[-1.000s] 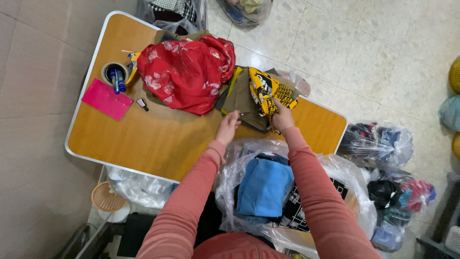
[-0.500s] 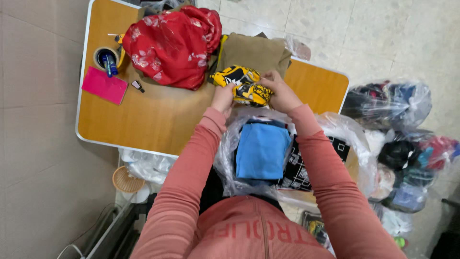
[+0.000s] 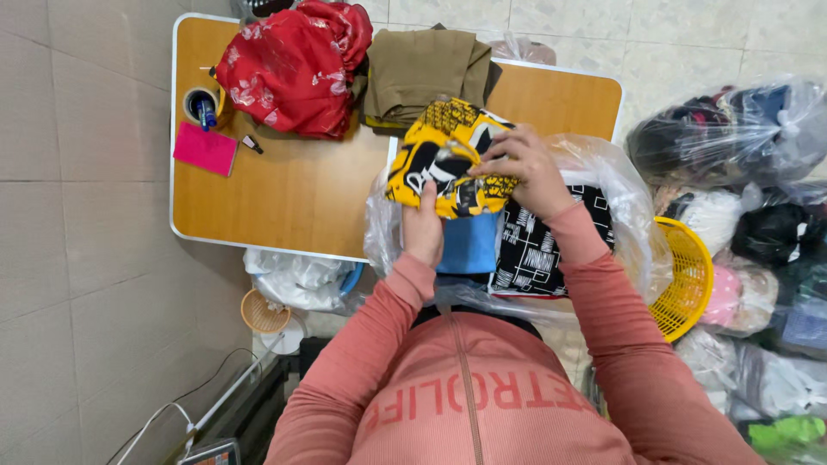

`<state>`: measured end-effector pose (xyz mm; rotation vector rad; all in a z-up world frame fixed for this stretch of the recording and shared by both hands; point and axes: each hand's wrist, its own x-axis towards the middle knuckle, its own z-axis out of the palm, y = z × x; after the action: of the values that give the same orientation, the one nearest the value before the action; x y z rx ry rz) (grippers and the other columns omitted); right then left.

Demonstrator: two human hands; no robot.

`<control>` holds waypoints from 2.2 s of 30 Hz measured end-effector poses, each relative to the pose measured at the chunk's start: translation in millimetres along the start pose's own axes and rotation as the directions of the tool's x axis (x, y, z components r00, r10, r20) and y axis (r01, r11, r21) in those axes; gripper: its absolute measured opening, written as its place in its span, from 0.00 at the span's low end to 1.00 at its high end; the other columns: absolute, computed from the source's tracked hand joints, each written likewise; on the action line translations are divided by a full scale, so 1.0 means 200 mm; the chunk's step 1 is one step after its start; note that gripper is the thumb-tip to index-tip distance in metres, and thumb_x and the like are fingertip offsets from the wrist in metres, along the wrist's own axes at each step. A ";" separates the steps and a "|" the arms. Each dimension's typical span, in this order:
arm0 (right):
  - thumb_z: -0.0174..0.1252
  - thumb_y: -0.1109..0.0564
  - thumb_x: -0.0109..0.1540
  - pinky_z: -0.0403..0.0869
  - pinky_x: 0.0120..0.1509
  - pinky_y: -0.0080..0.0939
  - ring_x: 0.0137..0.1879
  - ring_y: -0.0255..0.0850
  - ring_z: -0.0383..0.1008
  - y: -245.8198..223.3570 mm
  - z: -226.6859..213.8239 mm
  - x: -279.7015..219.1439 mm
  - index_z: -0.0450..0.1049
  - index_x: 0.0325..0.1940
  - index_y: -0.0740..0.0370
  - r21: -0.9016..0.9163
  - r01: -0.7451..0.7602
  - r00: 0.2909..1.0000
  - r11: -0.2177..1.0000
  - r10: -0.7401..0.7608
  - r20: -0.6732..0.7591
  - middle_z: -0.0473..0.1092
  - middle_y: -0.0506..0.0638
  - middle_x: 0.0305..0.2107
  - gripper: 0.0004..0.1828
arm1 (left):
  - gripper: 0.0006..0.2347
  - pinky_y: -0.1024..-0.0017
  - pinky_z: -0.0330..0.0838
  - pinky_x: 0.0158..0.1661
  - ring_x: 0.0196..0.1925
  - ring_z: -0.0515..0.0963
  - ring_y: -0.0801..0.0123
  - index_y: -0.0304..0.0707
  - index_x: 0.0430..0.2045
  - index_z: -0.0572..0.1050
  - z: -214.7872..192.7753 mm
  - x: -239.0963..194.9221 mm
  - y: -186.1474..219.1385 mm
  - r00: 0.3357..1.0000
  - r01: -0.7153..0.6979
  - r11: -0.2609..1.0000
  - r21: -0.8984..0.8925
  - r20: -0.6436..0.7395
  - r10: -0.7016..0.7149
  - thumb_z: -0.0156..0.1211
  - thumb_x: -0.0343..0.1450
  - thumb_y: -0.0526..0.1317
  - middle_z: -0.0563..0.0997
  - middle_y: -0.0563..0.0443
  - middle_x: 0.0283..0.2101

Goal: The person folds various clothing items on a table and places them into a clear plastic bag. They handle jeans, patterned shirts, and solid-colored garments, stacking them neatly before tying the bag closed.

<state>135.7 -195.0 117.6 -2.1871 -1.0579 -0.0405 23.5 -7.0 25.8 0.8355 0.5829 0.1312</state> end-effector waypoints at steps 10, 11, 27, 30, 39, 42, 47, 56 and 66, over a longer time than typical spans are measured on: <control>0.54 0.66 0.58 0.61 0.74 0.53 0.75 0.48 0.59 0.16 0.52 -0.69 0.70 0.73 0.45 -0.362 0.051 0.967 0.931 0.046 0.252 0.62 0.46 0.70 0.38 | 0.15 0.61 0.75 0.45 0.48 0.81 0.63 0.39 0.54 0.74 -0.51 -0.25 -0.52 0.850 0.397 0.917 -0.035 -0.364 -0.382 0.60 0.74 0.41 0.81 0.52 0.49; 0.53 0.66 0.59 0.61 0.74 0.54 0.75 0.48 0.59 0.16 0.53 -0.72 0.71 0.73 0.46 -0.352 0.033 0.974 0.935 0.049 0.222 0.61 0.49 0.71 0.37 | 0.14 0.60 0.76 0.45 0.48 0.81 0.63 0.39 0.53 0.74 -0.53 -0.27 -0.52 0.859 0.389 0.920 -0.039 -0.347 -0.378 0.61 0.74 0.41 0.81 0.51 0.49; 0.62 0.61 0.43 0.48 0.79 0.65 0.80 0.52 0.45 0.02 0.41 -0.77 0.78 0.48 0.48 -0.150 -0.080 0.883 0.985 0.140 0.447 0.60 0.53 0.70 0.28 | 0.20 0.52 0.66 0.56 0.57 0.76 0.64 0.44 0.60 0.68 -0.55 -0.49 -0.60 0.892 0.342 0.938 -0.052 -0.296 -0.341 0.57 0.72 0.40 0.77 0.53 0.56; 0.61 0.57 0.47 0.48 0.85 0.62 0.82 0.50 0.47 -0.03 0.38 -0.77 0.78 0.45 0.47 -0.164 -0.159 0.910 0.974 0.209 0.358 0.62 0.47 0.69 0.21 | 0.26 0.52 0.61 0.62 0.63 0.71 0.62 0.39 0.64 0.61 -0.45 -0.55 -0.52 0.859 0.298 0.954 -0.015 -0.432 -0.275 0.61 0.69 0.36 0.72 0.49 0.61; 0.71 0.40 0.47 0.44 0.79 0.62 0.80 0.59 0.35 -0.17 0.51 -0.61 0.48 0.77 0.45 -0.240 -0.281 0.789 0.929 0.366 0.493 0.36 0.66 0.76 0.59 | 0.28 0.51 0.48 0.71 0.76 0.52 0.40 0.35 0.64 0.63 -0.29 -0.63 -0.27 0.816 -0.388 0.299 0.872 0.173 0.552 0.64 0.67 0.31 0.56 0.25 0.73; 0.68 0.37 0.50 0.41 0.81 0.63 0.82 0.57 0.34 -0.19 0.53 -0.59 0.47 0.78 0.45 -0.387 -0.261 0.725 0.884 0.444 0.526 0.35 0.66 0.76 0.57 | 0.19 0.63 0.58 0.76 0.72 0.65 0.61 0.61 0.57 0.73 -0.34 -0.53 -0.11 0.777 -0.278 0.013 0.960 0.217 0.591 0.62 0.74 0.33 0.68 0.53 0.75; 0.61 0.35 0.56 0.41 0.91 0.63 0.87 0.54 0.41 -0.18 0.56 -0.56 0.57 0.77 0.45 -0.390 -0.300 0.811 0.870 0.448 0.376 0.48 0.58 0.77 0.47 | 0.30 0.46 0.55 0.62 0.67 0.62 0.38 0.53 0.62 0.68 -0.39 -0.26 0.11 0.811 0.059 -0.050 0.997 -0.018 0.584 0.71 0.63 0.44 0.65 0.33 0.69; 0.64 0.23 0.51 0.39 0.78 0.76 0.82 0.61 0.28 -0.05 0.67 -0.29 0.43 0.80 0.29 -0.407 -0.228 0.704 0.884 0.438 0.559 0.32 0.56 0.79 0.59 | 0.11 0.68 0.75 0.44 0.39 0.81 0.66 0.40 0.44 0.81 -0.45 0.03 0.27 0.872 -0.084 0.449 0.889 -0.152 0.465 0.66 0.71 0.44 0.85 0.45 0.38; 0.64 0.27 0.55 0.37 0.80 0.72 0.83 0.59 0.31 0.04 0.70 -0.36 0.48 0.80 0.37 -0.266 -0.328 0.773 0.906 0.419 0.476 0.37 0.57 0.78 0.54 | 0.13 0.73 0.75 0.47 0.42 0.81 0.69 0.32 0.48 0.77 -0.25 -0.23 0.45 0.899 -0.263 0.538 0.801 0.001 0.439 0.64 0.73 0.39 0.84 0.45 0.41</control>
<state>57.5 -164.0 -15.4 -2.6055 -0.8854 0.7179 -31.3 71.5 84.2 1.8461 0.6582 0.3528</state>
